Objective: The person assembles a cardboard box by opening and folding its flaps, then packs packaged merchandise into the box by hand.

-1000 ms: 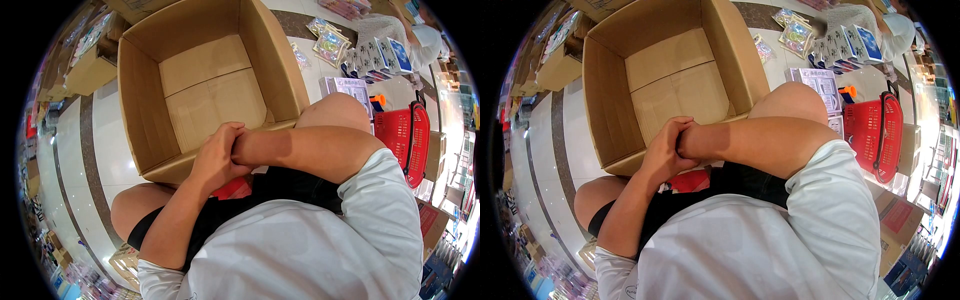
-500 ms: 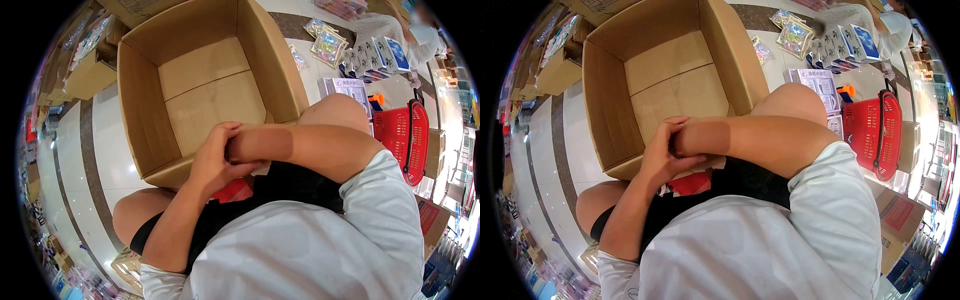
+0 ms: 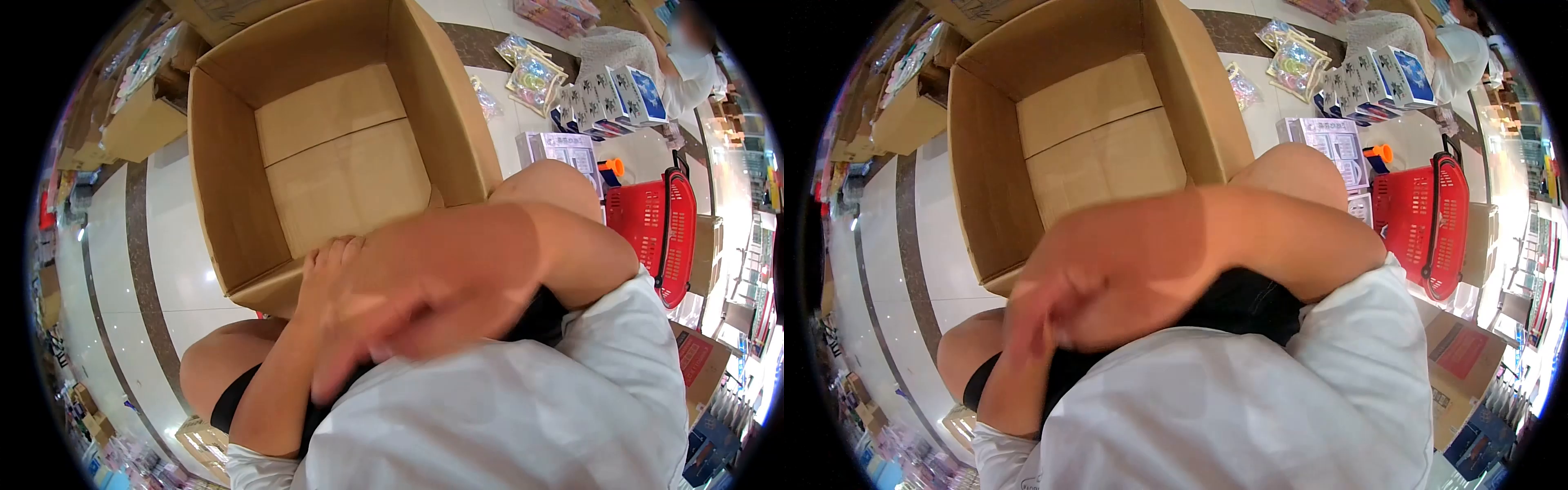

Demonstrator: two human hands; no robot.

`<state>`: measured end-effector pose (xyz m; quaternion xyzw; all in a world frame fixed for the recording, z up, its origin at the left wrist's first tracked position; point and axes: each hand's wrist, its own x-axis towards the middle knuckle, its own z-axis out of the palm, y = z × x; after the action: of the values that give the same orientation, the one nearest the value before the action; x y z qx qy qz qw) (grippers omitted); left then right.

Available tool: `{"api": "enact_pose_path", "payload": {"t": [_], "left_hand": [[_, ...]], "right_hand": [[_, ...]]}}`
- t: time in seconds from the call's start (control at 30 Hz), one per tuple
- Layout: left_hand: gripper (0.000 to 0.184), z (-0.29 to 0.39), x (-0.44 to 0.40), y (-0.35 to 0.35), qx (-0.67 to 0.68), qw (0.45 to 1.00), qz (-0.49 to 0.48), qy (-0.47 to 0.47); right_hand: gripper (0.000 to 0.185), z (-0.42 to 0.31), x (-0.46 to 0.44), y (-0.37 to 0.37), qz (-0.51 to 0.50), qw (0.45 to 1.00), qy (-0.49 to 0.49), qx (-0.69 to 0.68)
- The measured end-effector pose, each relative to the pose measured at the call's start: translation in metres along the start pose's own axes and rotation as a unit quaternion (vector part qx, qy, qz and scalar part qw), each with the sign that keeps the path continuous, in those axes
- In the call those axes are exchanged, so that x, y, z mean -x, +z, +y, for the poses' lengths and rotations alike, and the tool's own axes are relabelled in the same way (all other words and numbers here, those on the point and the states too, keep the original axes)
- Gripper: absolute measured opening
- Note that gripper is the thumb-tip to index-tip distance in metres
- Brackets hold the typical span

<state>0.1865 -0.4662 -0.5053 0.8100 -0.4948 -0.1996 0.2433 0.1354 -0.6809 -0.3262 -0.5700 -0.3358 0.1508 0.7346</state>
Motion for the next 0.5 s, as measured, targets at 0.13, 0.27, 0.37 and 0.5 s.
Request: {"api": "enact_pose_path", "payload": {"t": [0.13, 0.27, 0.37, 0.5], "left_hand": [[0.07, 0.017, -0.003, -0.027, -0.078, 0.997, -0.021, -0.02], [0.064, 0.025, -0.007, -0.038, -0.062, 0.994, -0.068, -0.053], [0.064, 0.027, -0.01, -0.038, -0.061, 0.992, -0.085, -0.064], [0.064, 0.024, -0.015, -0.037, -0.074, 0.992, -0.083, -0.061]], "right_hand": [[0.024, -0.011, 0.003, 0.029, -0.027, 0.98, -0.154, -0.127], [0.024, -0.012, 0.012, 0.029, -0.016, 0.971, -0.186, -0.148], [0.023, -0.013, 0.016, 0.026, -0.014, 0.968, -0.196, -0.157], [0.023, -0.015, 0.02, 0.02, -0.02, 0.966, -0.201, -0.16]]}}
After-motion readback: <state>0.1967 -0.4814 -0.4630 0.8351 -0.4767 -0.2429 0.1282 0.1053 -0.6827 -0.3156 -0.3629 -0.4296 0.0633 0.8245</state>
